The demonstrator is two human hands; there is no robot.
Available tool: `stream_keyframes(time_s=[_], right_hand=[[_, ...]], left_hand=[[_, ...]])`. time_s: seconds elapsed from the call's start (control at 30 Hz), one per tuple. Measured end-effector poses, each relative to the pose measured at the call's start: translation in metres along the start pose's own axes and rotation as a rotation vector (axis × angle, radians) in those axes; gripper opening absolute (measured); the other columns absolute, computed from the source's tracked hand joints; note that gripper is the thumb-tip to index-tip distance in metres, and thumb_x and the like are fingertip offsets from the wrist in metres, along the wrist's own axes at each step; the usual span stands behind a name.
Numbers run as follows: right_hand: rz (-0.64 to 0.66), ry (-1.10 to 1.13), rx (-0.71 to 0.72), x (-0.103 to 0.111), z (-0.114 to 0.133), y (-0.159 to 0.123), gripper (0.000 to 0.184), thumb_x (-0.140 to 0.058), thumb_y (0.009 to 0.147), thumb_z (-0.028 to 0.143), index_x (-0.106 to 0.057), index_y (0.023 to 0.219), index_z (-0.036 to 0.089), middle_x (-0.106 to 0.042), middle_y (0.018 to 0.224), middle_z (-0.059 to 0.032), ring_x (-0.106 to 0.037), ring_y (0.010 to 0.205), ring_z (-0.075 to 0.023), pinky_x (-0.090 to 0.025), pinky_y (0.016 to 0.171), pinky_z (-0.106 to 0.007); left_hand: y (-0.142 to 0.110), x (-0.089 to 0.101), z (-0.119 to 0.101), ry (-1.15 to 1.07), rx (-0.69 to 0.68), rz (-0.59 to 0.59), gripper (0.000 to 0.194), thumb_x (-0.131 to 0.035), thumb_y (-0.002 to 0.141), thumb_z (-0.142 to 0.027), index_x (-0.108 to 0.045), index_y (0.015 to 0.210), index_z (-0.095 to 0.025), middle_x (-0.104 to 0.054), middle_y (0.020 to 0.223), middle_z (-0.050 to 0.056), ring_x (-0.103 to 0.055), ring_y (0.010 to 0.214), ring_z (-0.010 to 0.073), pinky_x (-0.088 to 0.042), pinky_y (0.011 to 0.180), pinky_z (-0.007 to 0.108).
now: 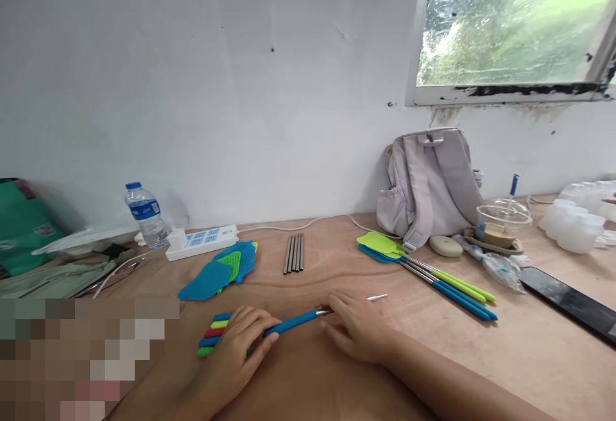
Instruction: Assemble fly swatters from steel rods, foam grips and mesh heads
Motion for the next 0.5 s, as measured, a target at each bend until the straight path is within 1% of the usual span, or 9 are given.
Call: stream_keyframes(time_s=[0.1, 0.17, 0.23, 0.3, 0.4, 0.5], right_hand=[[0.017, -0.077, 0.031, -0.002, 0.009, -0.002, 0.04, -0.051, 0.07, 0.022, -0.045, 0.109, 0.018, -0.06, 0.101, -0.0087, -0.057, 0.09, -0.023, -0.043, 0.074, -0.034], [0.049, -0.122, 0.017, -0.005, 0.013, -0.003, 0.04, -0.049, 0.07, 0.022, -0.044, 0.109, 0.019, -0.06, 0.1, -0.008, -0.058, 0.085, -0.0224, -0.043, 0.069, -0.033], [0.067, -0.143, 0.007, -0.007, 0.013, -0.003, 0.039, -0.047, 0.07, 0.021, -0.043, 0.108, 0.019, -0.06, 0.099, -0.0072, -0.059, 0.081, -0.0212, -0.042, 0.065, -0.031], [0.06, -0.147, 0.011, -0.008, 0.011, -0.004, 0.037, -0.047, 0.07, 0.02, -0.042, 0.107, 0.019, -0.06, 0.098, -0.0064, -0.059, 0.08, -0.0202, -0.042, 0.063, -0.029], [0.072, -0.163, 0.046, -0.009, 0.01, -0.005, 0.036, -0.046, 0.068, 0.017, -0.042, 0.104, 0.02, -0.06, 0.093, -0.0049, -0.059, 0.071, -0.0183, -0.04, 0.058, -0.028], [0.088, -0.158, 0.07, -0.014, 0.02, -0.006, 0.034, -0.045, 0.066, 0.015, -0.043, 0.1, 0.019, -0.06, 0.091, -0.005, -0.058, 0.069, -0.0183, -0.04, 0.057, -0.028]], left_hand=[[-0.004, -0.002, -0.005, -0.035, 0.037, 0.028, 0.019, -0.036, 0.089, -0.027, -0.054, 0.091, -0.023, -0.062, 0.085, 0.005, -0.056, 0.081, 0.0203, -0.043, 0.081, 0.037], [-0.007, -0.004, -0.008, -0.06, 0.099, 0.066, 0.021, -0.029, 0.091, -0.027, -0.05, 0.09, -0.023, -0.062, 0.085, 0.005, -0.058, 0.079, 0.0197, -0.046, 0.075, 0.034], [-0.009, -0.005, -0.01, -0.057, 0.132, 0.116, 0.023, -0.025, 0.091, -0.026, -0.048, 0.09, -0.022, -0.061, 0.085, 0.006, -0.058, 0.078, 0.0201, -0.046, 0.068, 0.031], [-0.009, -0.004, -0.013, -0.016, 0.118, 0.168, 0.024, -0.024, 0.091, -0.026, -0.048, 0.088, -0.022, -0.062, 0.083, 0.006, -0.058, 0.078, 0.0208, -0.046, 0.066, 0.031], [-0.009, -0.004, -0.016, 0.075, 0.051, 0.239, 0.023, -0.026, 0.09, -0.023, -0.048, 0.084, -0.022, -0.062, 0.079, 0.005, -0.057, 0.075, 0.0215, -0.044, 0.063, 0.031], [-0.009, -0.007, -0.022, 0.139, -0.002, 0.262, 0.018, -0.03, 0.089, -0.019, -0.048, 0.086, -0.02, -0.062, 0.08, 0.005, -0.056, 0.075, 0.0219, -0.043, 0.063, 0.03]])
Point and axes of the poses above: each hand's wrist, its own y-axis towards the middle knuckle, its own x-axis out of the back of the hand, z = x × y, the point moved 3 cm from there along y, towards the middle knuckle
